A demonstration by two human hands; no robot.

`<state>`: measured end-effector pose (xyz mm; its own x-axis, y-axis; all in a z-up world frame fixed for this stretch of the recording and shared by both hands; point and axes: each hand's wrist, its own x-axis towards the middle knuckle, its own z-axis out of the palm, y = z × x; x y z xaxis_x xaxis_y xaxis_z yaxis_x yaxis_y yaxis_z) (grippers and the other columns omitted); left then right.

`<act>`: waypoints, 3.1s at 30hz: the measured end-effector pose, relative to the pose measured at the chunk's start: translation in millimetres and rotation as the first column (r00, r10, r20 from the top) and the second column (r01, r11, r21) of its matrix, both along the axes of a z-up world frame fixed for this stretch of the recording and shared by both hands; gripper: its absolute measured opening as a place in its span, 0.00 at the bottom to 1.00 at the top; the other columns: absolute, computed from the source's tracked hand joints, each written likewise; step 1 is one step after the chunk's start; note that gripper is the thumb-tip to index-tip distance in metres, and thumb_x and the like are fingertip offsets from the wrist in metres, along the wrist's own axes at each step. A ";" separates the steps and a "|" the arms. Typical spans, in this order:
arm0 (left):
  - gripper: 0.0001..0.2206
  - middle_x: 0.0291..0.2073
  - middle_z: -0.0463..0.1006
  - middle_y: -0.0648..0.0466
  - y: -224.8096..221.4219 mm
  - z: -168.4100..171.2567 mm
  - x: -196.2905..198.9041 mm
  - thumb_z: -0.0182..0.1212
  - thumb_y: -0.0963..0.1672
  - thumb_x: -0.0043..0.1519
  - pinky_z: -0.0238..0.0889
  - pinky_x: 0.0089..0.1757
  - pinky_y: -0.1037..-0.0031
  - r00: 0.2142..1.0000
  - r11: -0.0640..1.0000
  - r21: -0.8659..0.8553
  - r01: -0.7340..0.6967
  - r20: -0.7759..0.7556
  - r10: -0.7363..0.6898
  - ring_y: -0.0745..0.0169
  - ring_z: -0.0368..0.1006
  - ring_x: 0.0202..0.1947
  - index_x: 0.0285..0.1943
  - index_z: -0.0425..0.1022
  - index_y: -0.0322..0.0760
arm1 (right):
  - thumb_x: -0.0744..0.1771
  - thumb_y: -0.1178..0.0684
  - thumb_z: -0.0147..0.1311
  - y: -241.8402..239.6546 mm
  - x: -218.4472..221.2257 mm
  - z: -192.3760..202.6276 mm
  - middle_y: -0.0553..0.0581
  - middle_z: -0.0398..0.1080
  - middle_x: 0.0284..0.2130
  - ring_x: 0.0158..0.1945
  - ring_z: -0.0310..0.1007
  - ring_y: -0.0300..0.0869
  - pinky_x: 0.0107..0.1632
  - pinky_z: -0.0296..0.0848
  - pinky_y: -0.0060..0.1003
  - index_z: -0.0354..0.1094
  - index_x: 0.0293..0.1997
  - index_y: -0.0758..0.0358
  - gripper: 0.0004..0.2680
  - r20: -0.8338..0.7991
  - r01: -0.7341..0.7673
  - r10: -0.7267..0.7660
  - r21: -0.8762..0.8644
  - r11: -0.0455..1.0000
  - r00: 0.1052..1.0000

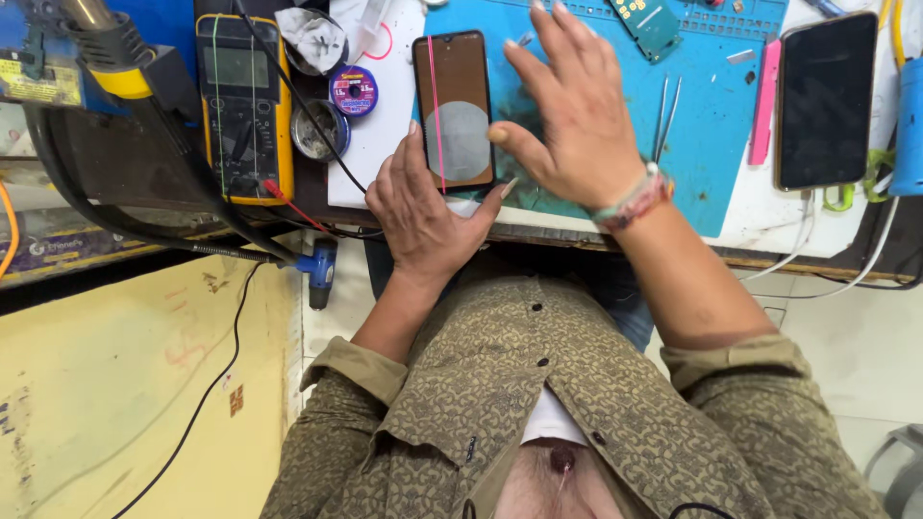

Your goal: The person works on a mobile phone by using tweezers to adjust internal components on a circuit board and then uses a screwdriver to secure screws into the phone's internal chassis.

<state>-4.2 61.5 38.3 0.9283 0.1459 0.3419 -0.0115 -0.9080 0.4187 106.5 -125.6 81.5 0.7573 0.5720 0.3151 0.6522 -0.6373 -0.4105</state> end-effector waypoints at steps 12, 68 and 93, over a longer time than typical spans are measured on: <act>0.51 0.66 0.72 0.42 4.9 20.7 2.1 0.79 0.49 0.52 0.48 0.66 0.55 0.999 0.939 -0.341 0.042 -0.012 -0.049 0.43 0.64 0.68 0.78 0.45 0.27 | 0.69 0.56 0.59 16.1 -75.4 -25.1 0.63 0.61 0.68 0.67 0.66 0.46 0.66 0.69 0.41 0.47 0.74 0.68 0.26 -0.726 0.560 0.431 0.688 0.462 0.536; 0.56 0.52 0.79 0.42 -42.2 2.7 39.8 0.77 0.54 0.57 0.72 0.46 0.66 0.758 0.663 -0.468 0.584 0.022 -0.651 0.49 0.80 0.45 0.82 0.35 0.31 | 0.72 0.24 0.31 -81.6 -59.2 -13.2 0.67 0.69 0.62 0.65 0.70 0.52 0.70 0.66 0.40 0.55 0.73 0.77 0.36 -0.659 0.374 0.292 0.675 0.635 0.693; 0.55 0.51 0.81 0.46 -40.0 1.9 33.1 0.80 0.53 0.55 0.73 0.48 0.69 0.771 0.653 -0.499 0.569 0.046 -0.636 0.52 0.80 0.44 0.81 0.38 0.27 | 0.71 0.55 0.55 -60.4 -56.7 -8.6 0.54 0.71 0.52 0.55 0.70 0.34 0.58 0.71 0.30 0.61 0.63 0.70 0.15 -0.674 0.403 0.299 0.677 0.615 0.676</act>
